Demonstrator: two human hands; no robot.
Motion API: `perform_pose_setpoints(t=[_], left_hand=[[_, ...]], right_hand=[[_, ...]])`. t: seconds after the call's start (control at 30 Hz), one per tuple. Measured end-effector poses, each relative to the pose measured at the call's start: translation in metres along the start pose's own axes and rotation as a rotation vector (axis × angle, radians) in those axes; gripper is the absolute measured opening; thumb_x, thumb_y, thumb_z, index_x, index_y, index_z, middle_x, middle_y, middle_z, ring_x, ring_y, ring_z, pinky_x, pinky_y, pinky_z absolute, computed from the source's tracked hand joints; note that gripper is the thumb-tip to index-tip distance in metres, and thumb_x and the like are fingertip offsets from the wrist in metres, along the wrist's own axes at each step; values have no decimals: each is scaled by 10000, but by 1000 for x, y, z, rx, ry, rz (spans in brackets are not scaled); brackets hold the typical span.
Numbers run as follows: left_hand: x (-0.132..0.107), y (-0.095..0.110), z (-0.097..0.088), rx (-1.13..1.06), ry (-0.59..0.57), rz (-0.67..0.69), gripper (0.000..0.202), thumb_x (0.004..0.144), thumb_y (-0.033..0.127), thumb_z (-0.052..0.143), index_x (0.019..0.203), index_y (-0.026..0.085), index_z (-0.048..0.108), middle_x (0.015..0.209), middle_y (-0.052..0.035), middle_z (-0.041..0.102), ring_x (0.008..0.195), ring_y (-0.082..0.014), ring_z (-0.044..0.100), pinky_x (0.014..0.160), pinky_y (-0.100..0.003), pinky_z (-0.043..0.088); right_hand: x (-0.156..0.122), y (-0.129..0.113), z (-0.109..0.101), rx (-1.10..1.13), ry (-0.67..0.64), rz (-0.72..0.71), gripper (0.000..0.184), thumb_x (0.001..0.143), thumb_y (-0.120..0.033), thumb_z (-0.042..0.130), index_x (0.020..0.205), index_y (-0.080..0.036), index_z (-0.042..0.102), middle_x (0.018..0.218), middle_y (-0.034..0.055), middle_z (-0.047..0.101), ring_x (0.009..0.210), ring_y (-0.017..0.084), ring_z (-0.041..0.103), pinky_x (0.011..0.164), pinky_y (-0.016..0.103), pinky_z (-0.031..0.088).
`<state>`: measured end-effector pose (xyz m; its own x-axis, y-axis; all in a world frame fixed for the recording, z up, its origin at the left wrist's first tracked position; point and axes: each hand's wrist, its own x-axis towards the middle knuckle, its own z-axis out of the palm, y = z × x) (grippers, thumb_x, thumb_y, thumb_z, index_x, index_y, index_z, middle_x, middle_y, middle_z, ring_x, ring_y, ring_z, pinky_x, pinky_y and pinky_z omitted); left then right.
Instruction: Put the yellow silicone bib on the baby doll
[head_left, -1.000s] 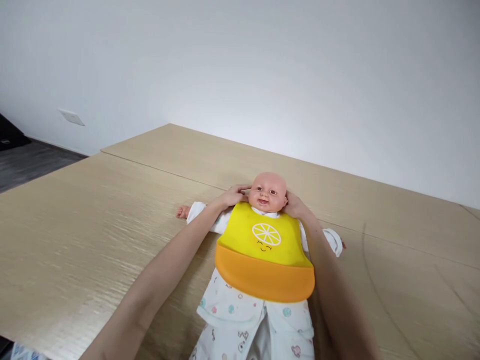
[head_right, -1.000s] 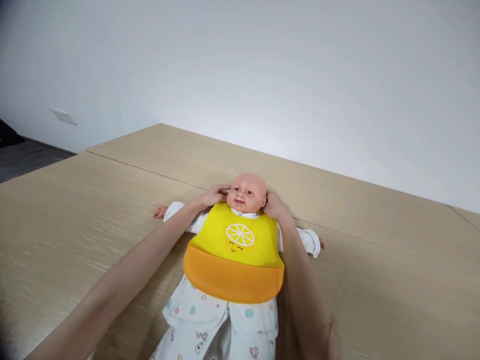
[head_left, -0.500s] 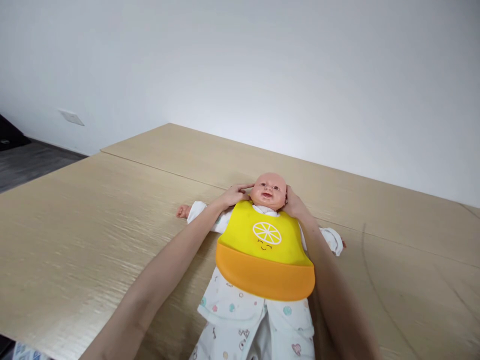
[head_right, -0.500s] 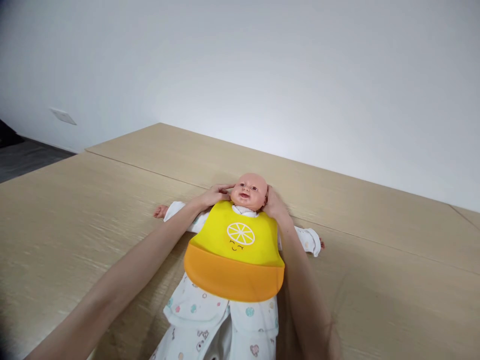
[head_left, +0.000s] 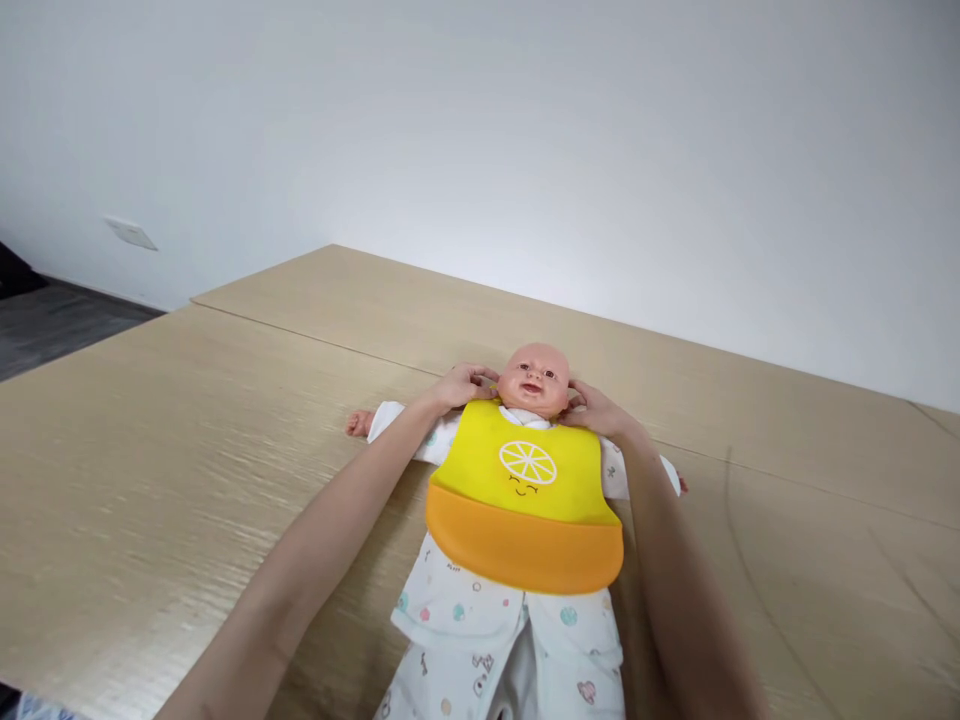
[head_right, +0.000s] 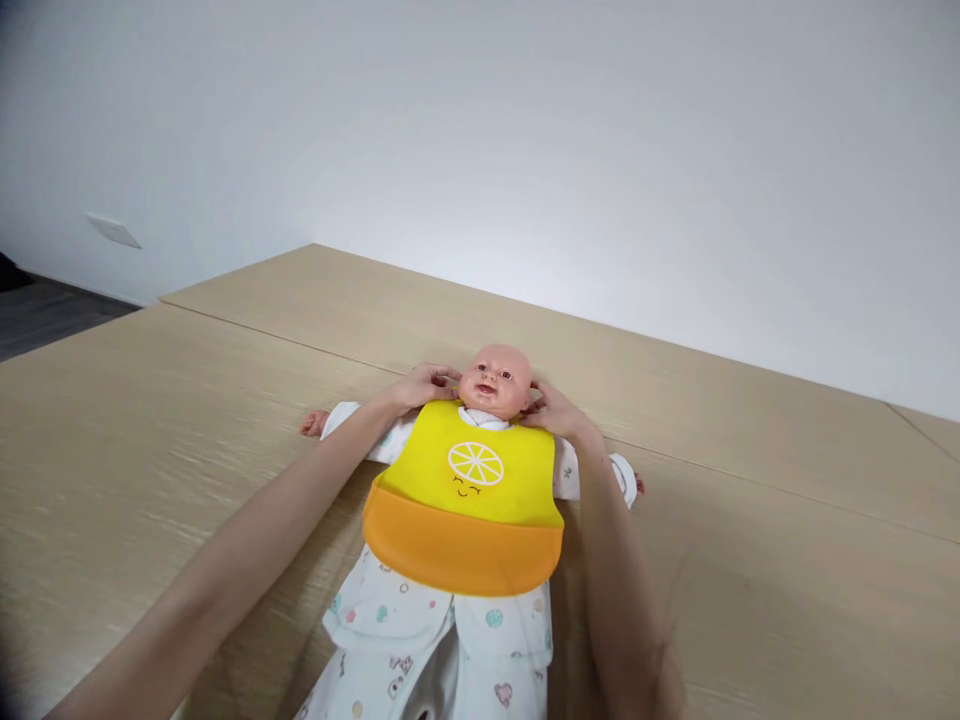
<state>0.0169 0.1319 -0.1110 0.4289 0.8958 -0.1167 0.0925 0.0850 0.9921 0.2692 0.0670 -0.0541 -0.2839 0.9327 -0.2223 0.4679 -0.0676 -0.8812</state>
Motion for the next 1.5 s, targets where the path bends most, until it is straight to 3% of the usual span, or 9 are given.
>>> perform_pose_setpoints(t=[0.17,0.37,0.53,0.67,0.8,0.97,1.13,1.3,1.5], left_hand=[[-2,4,-5,99,-50,0,315,629,270,703,888,92,713,802,-83,693,668,-156,602,582,-250,451],[-3,6,-5,175,1,-1,287,626,202,643,883,99,719,843,-84,706,717,-164,622,612,-240,458],[-8,12,0,174,-11,3,408,613,171,639,1015,137,699,836,-49,709,702,-159,617,590,-226,444],[-12,13,3,144,-81,-7,252,633,185,593,843,125,719,728,-28,677,597,-131,568,535,-221,415],[-8,7,2,192,-36,-13,131,637,223,577,673,129,661,580,5,576,514,-109,487,476,-219,350],[0,0,-2,245,25,54,114,628,242,562,638,139,610,570,21,516,531,-106,458,489,-223,329],[-1,2,-2,236,43,60,111,623,253,562,633,146,592,581,19,519,559,-114,460,504,-225,330],[-6,9,0,182,19,28,127,614,252,588,673,142,613,616,9,561,577,-114,485,520,-219,355],[-8,10,1,126,14,-29,163,604,246,626,714,129,649,635,-15,607,560,-117,513,492,-214,369]], right_hand=[[1,13,-4,-73,-31,-28,404,710,-149,551,1111,-140,504,802,1,554,696,66,516,587,151,396],[15,25,-6,-228,-44,6,277,664,-181,591,937,-137,573,722,0,547,606,69,464,512,166,330],[9,15,-2,-261,33,-88,400,693,-207,598,1078,-129,521,764,12,573,657,81,492,560,170,366],[10,12,1,-304,21,-130,391,704,-173,583,1086,-124,512,850,39,610,703,90,510,618,176,392],[20,19,2,-382,33,-39,350,726,-173,566,1069,-114,534,890,62,627,742,110,526,646,190,398],[27,25,3,-504,94,43,329,702,-209,597,1016,-112,566,926,79,636,773,134,547,654,203,390],[24,24,4,-439,77,4,319,767,-250,526,1051,-116,575,940,82,642,793,138,560,651,198,388],[21,24,0,-303,39,-33,442,757,-260,547,1182,-141,527,1055,71,624,893,141,561,714,189,412],[6,12,-5,-177,-6,-26,387,779,-244,512,1141,-114,551,998,62,626,891,115,549,738,174,414]])
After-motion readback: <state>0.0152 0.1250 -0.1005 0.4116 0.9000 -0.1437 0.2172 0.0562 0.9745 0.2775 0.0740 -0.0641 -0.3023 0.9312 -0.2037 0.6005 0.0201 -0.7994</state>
